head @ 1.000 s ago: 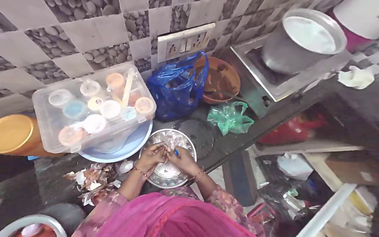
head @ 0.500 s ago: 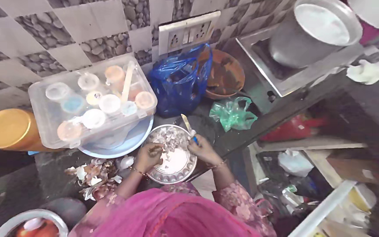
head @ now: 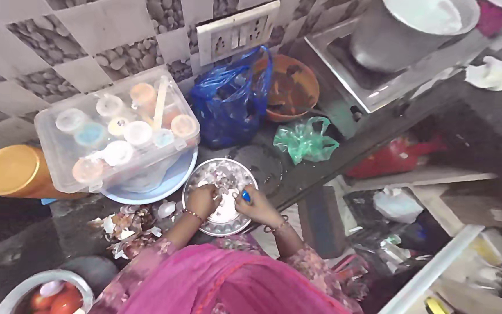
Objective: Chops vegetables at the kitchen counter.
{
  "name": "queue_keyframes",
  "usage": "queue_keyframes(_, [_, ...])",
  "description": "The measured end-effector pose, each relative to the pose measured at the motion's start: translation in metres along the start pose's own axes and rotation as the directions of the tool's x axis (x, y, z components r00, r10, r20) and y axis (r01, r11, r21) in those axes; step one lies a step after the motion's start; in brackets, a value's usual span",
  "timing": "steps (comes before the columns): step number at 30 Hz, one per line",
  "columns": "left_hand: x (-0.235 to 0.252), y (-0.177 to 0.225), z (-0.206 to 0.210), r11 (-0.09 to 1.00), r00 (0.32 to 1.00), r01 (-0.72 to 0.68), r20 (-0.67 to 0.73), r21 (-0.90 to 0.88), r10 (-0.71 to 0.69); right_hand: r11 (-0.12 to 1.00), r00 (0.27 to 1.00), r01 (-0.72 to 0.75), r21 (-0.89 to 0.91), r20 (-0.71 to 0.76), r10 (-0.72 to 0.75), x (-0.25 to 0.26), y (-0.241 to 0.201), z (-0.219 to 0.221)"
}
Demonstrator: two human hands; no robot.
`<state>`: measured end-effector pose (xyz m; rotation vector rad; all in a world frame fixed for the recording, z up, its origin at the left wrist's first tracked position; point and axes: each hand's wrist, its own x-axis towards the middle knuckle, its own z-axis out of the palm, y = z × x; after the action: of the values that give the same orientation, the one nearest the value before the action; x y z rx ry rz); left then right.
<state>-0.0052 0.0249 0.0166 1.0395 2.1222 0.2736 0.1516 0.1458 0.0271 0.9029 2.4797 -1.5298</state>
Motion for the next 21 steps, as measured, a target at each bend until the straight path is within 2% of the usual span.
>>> queue_keyframes(3, [-0.002,-0.003,0.002,0.999,0.999,-0.017,-0.029,-0.036,0.016,1.000,1.000,-0.003,0.002,0.001,0.003,-0.002,0.002,0.003])
queue_keyframes(7, [-0.010,-0.016,0.008,0.977,0.980,-0.128,-0.172,-0.172,0.098,1.000,1.000,0.013,0.014,-0.016,-0.012,-0.001,0.007,0.006])
queue_keyframes(10, [-0.026,-0.017,-0.001,0.926,0.966,-0.237,-0.172,-0.295,0.193,0.998,0.998,0.059,0.019,0.008,-0.059,0.001,0.007,0.010])
queue_keyframes(12, [-0.034,-0.016,-0.009,0.900,0.963,-0.269,-0.108,-0.342,0.247,0.990,0.989,0.138,0.033,0.044,-0.139,0.005,0.007,0.013])
queue_keyframes(14, [-0.037,-0.015,-0.015,0.889,0.953,-0.303,-0.082,-0.342,0.293,0.981,0.976,0.190,0.041,0.100,-0.194,0.009,0.003,0.013])
queue_keyframes(17, [-0.036,-0.018,-0.018,0.875,0.929,-0.369,-0.141,-0.314,0.342,0.975,0.966,0.215,0.062,0.136,-0.222,0.014,-0.002,0.013])
queue_keyframes(21, [-0.034,-0.022,-0.011,0.811,0.897,-0.438,-0.244,-0.389,0.368,0.948,0.958,0.259,0.187,0.074,-0.277,0.015,0.001,0.016])
